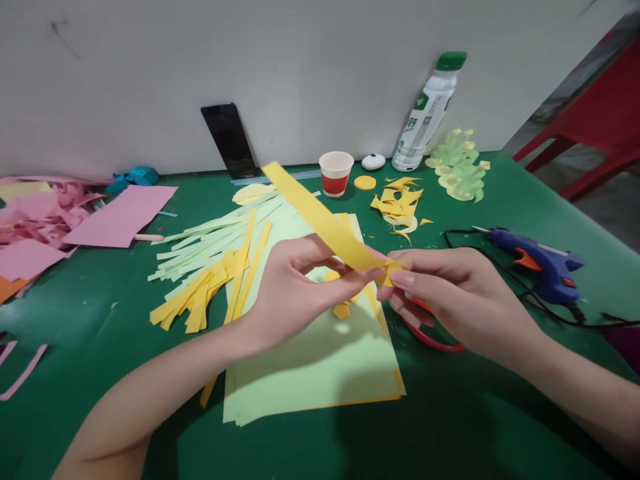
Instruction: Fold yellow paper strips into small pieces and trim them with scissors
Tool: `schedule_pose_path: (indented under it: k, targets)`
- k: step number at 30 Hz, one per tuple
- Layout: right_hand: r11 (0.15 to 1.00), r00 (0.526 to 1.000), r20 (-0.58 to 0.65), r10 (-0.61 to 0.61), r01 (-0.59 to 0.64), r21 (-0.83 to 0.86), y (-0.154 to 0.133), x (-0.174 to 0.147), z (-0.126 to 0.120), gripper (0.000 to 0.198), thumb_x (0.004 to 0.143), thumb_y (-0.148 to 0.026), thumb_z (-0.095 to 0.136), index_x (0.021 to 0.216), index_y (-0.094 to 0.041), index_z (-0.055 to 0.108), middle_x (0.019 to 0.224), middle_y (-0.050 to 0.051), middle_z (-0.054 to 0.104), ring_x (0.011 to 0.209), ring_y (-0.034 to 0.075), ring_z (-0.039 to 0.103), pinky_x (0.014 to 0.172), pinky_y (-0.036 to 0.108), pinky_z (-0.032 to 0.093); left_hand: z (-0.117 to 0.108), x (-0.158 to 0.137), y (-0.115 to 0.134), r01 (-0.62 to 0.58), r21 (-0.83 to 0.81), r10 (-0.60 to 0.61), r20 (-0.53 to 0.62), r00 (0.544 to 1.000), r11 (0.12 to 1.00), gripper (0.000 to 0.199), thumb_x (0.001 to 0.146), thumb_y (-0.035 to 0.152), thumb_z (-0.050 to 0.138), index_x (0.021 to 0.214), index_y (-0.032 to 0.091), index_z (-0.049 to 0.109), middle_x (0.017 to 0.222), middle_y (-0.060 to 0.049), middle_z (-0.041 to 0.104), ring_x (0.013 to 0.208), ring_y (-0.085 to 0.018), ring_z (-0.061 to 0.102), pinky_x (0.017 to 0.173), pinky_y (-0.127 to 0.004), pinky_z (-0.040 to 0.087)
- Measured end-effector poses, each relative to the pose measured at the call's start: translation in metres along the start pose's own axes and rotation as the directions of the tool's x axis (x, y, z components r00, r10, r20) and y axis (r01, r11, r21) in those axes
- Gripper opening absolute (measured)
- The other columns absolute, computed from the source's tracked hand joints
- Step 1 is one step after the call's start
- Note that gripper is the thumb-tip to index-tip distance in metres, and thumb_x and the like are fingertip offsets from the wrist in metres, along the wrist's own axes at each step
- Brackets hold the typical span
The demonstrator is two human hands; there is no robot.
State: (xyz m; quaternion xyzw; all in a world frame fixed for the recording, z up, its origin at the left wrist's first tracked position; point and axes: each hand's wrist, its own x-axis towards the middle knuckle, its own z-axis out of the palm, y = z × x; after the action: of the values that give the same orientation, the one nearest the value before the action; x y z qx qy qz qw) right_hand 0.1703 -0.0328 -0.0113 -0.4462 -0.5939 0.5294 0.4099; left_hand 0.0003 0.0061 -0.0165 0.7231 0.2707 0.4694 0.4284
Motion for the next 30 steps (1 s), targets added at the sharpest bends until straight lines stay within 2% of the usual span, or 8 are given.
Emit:
schedule_pose_path:
  k: [5,8,12,15,19,21,25,30]
  targets:
    - [0.896,0.978,0.073,0.196,-0.209,0.392,-0.002,0.000,0.001,0.021,0.078,-0.021,0.055,0.059,-0.014,0.059,0.053,-0.002,0.048,0.040,0.005,0.040,0.034,0.017,0.024,-0.002,0.003,-0.010,-0.279,0.062,0.273,0.084,0.958,0.958,0.013,0.076,0.007,0.062,0.080,0.016,0.070,0.081,-0.005,0.070,0.071,-0.012,0.063,0.064,-0.023,0.053]
    - [0.784,0.964,0.143,0.226,-0.267,0.560,-0.005,0.000,0.001,0.021,0.080,-0.016,0.048,0.061,-0.014,0.058,0.057,-0.003,0.048,0.038,0.003,0.039,0.035,0.017,0.023,-0.002,0.005,-0.015,-0.342,0.047,0.335,0.112,0.935,0.939,0.018,0.075,0.004,0.063,0.086,0.016,0.070,0.081,-0.006,0.068,0.073,-0.011,0.062,0.065,-0.022,0.052]
    - [0.689,0.910,0.340,0.236,-0.403,0.602,-0.003,0.001,-0.001,0.022,0.083,-0.021,0.048,0.063,-0.014,0.055,0.056,-0.004,0.043,0.035,0.001,0.033,0.035,0.017,0.020,-0.003,0.007,-0.016,-0.370,0.012,0.367,0.101,0.925,0.929,0.018,0.072,0.008,0.069,0.084,0.020,0.072,0.078,-0.003,0.065,0.074,-0.011,0.062,0.067,-0.021,0.054]
    - [0.711,0.891,0.396,0.223,-0.427,0.560,0.001,0.001,-0.002,0.024,0.085,-0.027,0.049,0.065,-0.014,0.054,0.055,-0.005,0.039,0.035,0.002,0.030,0.035,0.018,0.019,-0.004,0.006,-0.015,-0.403,-0.011,0.402,0.108,0.909,0.915,0.020,0.073,0.006,0.068,0.086,0.021,0.073,0.079,-0.003,0.067,0.075,-0.012,0.064,0.069,-0.023,0.054]
    - [0.903,0.954,0.205,0.217,-0.276,0.330,0.002,0.002,-0.001,0.026,0.085,-0.029,0.045,0.067,-0.015,0.057,0.055,-0.003,0.043,0.038,0.005,0.035,0.037,0.020,0.022,-0.004,0.004,-0.008,-0.259,0.024,0.259,0.028,0.966,0.966,0.017,0.073,0.007,0.067,0.081,0.022,0.073,0.076,-0.001,0.070,0.071,-0.011,0.064,0.066,-0.022,0.053]
    - [0.987,0.996,0.039,0.086,-0.090,0.133,0.001,0.002,0.000,0.018,0.082,-0.026,0.051,0.069,-0.017,0.059,0.054,-0.003,0.043,0.041,0.006,0.037,0.038,0.021,0.025,-0.004,0.003,-0.004,-0.124,0.013,0.124,-0.021,0.992,0.992,0.013,0.072,0.010,0.069,0.075,0.022,0.073,0.072,0.000,0.070,0.068,-0.010,0.063,0.063,-0.021,0.053]
    - [0.972,0.974,-0.118,-0.196,0.177,-0.153,-0.002,0.001,0.002,0.003,0.077,-0.024,0.060,0.077,-0.022,0.062,0.060,-0.001,0.054,0.048,0.011,0.046,0.040,0.023,0.034,-0.002,0.004,0.002,0.105,-0.127,-0.102,0.027,0.994,0.986,0.008,0.071,0.014,0.070,0.071,0.021,0.073,0.072,0.002,0.069,0.066,-0.008,0.063,0.061,-0.018,0.052]
    - [0.960,0.942,-0.231,-0.242,0.199,-0.197,-0.004,-0.001,0.007,0.005,0.076,-0.021,0.063,0.072,-0.025,0.064,0.055,-0.004,0.053,0.044,0.009,0.046,0.038,0.023,0.033,0.000,0.004,0.003,0.168,-0.208,-0.152,0.092,0.984,0.964,0.011,0.071,0.012,0.070,0.071,0.023,0.073,0.073,0.003,0.070,0.069,-0.007,0.063,0.063,-0.015,0.052]
